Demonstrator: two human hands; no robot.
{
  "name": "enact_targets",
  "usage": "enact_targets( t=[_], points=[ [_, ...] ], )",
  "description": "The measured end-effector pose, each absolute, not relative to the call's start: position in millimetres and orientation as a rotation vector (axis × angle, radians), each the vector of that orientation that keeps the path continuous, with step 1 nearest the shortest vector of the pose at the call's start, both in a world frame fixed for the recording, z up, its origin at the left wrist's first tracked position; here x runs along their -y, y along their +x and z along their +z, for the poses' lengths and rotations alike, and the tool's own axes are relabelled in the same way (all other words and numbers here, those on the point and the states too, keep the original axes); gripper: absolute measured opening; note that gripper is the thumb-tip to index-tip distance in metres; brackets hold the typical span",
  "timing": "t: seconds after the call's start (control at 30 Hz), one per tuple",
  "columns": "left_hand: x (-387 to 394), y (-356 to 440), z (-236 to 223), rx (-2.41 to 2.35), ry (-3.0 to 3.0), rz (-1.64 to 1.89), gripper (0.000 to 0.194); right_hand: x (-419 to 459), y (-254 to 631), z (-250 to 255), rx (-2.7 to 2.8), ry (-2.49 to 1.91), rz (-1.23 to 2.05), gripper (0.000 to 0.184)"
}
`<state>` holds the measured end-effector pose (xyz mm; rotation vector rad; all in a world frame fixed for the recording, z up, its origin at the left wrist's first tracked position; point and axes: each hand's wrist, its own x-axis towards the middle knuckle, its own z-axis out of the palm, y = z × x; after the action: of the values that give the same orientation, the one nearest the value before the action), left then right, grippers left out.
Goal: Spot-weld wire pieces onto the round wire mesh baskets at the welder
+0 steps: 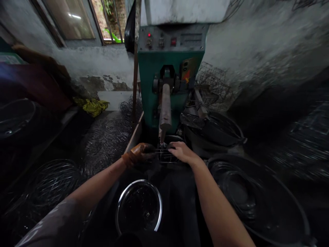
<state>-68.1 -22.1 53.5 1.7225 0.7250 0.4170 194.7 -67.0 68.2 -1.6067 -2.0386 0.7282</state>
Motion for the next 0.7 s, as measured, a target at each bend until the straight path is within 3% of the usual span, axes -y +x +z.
enact_targets(
  t=[0.13, 0.27, 0.7],
  points=[
    [22, -65, 64, -0.849, 1.649, 0.49, 0.038, 80, 197, 57, 1.757, -1.631, 0.35, 0.024],
    [20, -62, 69, -0.908, 1.536, 0.532, 0.042, 106, 191, 38, 1.549, -1.523, 0.187, 0.027],
    [13, -46, 48, -0.907, 1.497, 0.622, 0.035, 140, 157, -18, 1.468, -1.678, 0.379, 0.031]
  ],
)
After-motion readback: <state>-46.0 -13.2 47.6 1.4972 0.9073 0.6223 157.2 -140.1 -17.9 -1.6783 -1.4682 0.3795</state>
